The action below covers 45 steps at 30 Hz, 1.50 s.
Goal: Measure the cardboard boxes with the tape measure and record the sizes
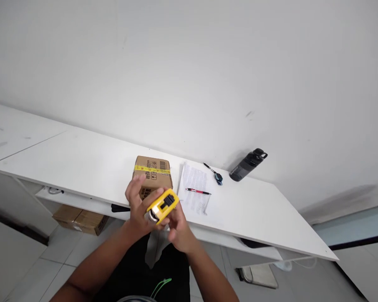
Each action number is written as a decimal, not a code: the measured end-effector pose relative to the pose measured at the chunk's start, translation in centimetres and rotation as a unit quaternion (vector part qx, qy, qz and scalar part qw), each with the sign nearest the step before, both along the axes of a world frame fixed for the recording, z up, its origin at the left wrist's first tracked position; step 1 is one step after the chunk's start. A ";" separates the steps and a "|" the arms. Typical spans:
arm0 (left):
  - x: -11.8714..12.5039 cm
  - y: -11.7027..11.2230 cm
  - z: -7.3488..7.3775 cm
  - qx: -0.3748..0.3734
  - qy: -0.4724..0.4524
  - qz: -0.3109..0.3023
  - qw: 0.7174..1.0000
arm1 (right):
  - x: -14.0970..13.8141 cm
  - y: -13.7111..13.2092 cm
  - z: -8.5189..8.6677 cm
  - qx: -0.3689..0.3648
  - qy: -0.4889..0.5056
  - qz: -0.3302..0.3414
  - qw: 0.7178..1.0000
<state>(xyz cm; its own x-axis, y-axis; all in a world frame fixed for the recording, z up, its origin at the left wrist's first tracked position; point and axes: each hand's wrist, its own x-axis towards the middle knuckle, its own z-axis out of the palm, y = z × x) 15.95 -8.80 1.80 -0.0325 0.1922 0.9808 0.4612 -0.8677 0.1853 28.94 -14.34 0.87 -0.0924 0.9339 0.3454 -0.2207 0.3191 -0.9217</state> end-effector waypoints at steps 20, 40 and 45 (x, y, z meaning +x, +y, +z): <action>-3.6 5.9 -4.0 -0.435 -0.153 -0.189 0.867 | -3.1 15.0 7.9 0.022 -0.327 -0.030 0.944; -2.6 6.0 -2.8 -0.455 -0.144 -0.188 0.858 | -0.3 12.0 7.3 0.010 -0.446 -0.215 0.869; -2.5 4.8 -2.9 -0.473 -0.129 -0.179 0.853 | -0.8 11.5 7.4 0.027 -0.470 -0.213 0.856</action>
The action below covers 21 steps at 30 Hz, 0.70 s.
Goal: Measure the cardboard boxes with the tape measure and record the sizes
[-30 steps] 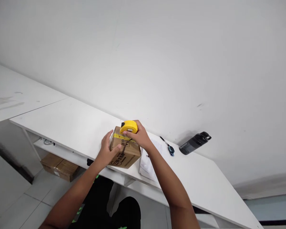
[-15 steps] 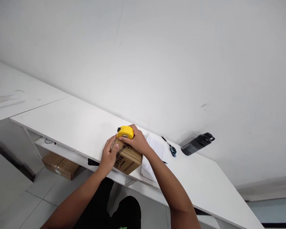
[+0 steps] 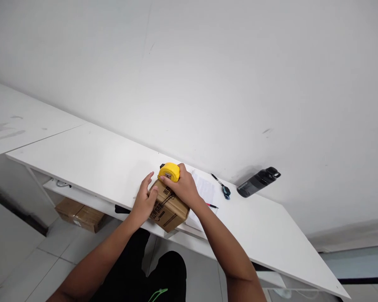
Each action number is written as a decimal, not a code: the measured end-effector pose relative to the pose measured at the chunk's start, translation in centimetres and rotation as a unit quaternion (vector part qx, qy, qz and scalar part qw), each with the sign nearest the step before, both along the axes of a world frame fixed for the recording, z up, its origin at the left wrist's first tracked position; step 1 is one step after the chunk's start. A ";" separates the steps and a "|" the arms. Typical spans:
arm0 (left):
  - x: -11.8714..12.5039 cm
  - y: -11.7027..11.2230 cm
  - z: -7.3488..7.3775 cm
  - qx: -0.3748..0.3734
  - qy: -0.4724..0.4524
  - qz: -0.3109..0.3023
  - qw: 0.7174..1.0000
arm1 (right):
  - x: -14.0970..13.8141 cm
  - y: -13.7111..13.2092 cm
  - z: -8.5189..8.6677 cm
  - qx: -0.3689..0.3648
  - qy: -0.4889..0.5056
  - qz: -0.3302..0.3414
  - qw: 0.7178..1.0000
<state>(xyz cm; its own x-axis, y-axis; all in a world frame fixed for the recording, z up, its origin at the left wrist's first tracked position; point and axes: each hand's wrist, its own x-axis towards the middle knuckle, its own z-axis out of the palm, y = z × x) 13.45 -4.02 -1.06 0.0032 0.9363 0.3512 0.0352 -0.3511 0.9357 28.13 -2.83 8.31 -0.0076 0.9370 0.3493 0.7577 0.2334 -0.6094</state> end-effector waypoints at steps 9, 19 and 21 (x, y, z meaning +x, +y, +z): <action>-0.5 0.4 1.3 -0.010 -0.008 -0.123 0.992 | 0.5 -0.3 -0.2 0.001 0.054 0.001 0.999; 0.5 -0.4 1.4 -0.034 -0.032 -0.038 0.998 | 2.0 -2.1 -0.3 -0.001 -0.005 -0.009 1.000; 0.4 -0.4 1.6 -0.044 -0.028 -0.037 0.998 | 3.2 -3.4 -0.5 -0.004 -0.012 -0.037 0.999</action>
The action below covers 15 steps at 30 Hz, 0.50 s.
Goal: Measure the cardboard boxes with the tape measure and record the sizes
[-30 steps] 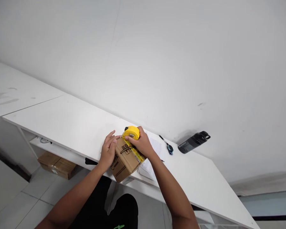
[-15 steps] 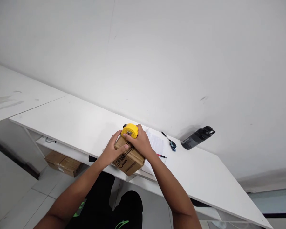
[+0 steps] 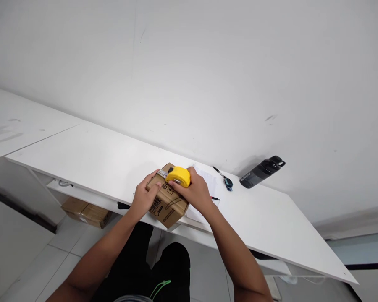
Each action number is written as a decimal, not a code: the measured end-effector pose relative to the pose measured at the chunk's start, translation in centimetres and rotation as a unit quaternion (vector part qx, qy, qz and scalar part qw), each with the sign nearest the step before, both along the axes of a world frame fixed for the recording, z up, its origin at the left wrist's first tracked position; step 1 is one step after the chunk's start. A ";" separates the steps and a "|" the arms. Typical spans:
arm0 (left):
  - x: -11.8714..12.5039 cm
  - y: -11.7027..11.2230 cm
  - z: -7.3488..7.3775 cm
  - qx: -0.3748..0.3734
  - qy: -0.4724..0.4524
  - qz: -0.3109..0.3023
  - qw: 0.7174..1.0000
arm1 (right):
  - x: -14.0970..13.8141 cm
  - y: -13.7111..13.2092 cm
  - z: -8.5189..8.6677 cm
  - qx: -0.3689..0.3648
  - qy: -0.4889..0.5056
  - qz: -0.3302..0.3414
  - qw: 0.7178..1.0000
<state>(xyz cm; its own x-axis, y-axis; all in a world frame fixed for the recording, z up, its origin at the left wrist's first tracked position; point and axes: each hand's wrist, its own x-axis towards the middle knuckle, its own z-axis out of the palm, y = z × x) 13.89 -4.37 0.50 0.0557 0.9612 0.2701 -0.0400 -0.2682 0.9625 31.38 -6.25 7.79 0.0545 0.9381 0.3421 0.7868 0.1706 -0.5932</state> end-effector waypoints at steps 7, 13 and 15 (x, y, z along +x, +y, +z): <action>0.0 0.1 0.4 -0.021 0.007 -0.007 1.000 | 4.4 -5.7 -2.2 0.024 0.076 -0.093 0.992; 0.0 0.5 0.6 -0.030 0.002 -0.017 0.999 | 5.1 -7.6 -3.4 0.033 0.117 -0.121 0.985; -0.1 0.7 0.7 -0.034 0.000 -0.020 0.999 | 4.8 -7.7 -3.2 0.036 0.124 -0.119 0.984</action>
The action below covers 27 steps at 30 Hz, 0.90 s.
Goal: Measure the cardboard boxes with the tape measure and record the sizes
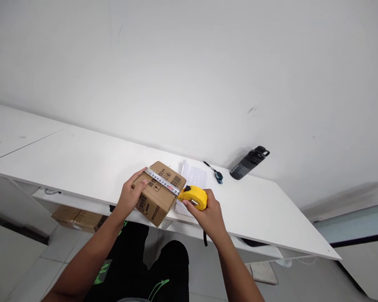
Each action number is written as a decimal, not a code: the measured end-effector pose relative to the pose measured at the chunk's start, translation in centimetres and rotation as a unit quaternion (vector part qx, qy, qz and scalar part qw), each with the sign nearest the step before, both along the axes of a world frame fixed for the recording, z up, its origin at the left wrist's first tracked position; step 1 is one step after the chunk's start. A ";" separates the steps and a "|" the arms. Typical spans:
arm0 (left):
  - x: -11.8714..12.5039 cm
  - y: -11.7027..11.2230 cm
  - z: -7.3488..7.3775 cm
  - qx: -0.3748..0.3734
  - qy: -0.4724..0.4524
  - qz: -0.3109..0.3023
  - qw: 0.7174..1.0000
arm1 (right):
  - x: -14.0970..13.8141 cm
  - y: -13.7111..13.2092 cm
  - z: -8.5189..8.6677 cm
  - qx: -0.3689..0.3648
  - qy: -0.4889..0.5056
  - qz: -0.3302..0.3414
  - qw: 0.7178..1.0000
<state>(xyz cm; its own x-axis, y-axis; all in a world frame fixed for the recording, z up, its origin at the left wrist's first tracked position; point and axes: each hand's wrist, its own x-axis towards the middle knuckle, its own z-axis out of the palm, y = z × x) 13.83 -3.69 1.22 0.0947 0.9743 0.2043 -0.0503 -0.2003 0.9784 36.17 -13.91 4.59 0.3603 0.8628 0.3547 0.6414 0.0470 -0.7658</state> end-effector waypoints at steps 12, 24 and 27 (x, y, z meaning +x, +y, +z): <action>0.2 -0.4 0.3 -0.003 -0.002 0.007 1.000 | -4.8 6.9 3.3 -0.062 -0.120 0.111 0.985; 0.6 -3.2 -1.0 0.154 0.224 0.211 0.939 | -6.2 10.1 5.3 -0.025 -0.148 0.041 0.988; 1.4 -5.4 -2.2 0.223 0.266 0.261 0.901 | -5.4 10.3 4.4 -0.018 -0.099 0.019 0.995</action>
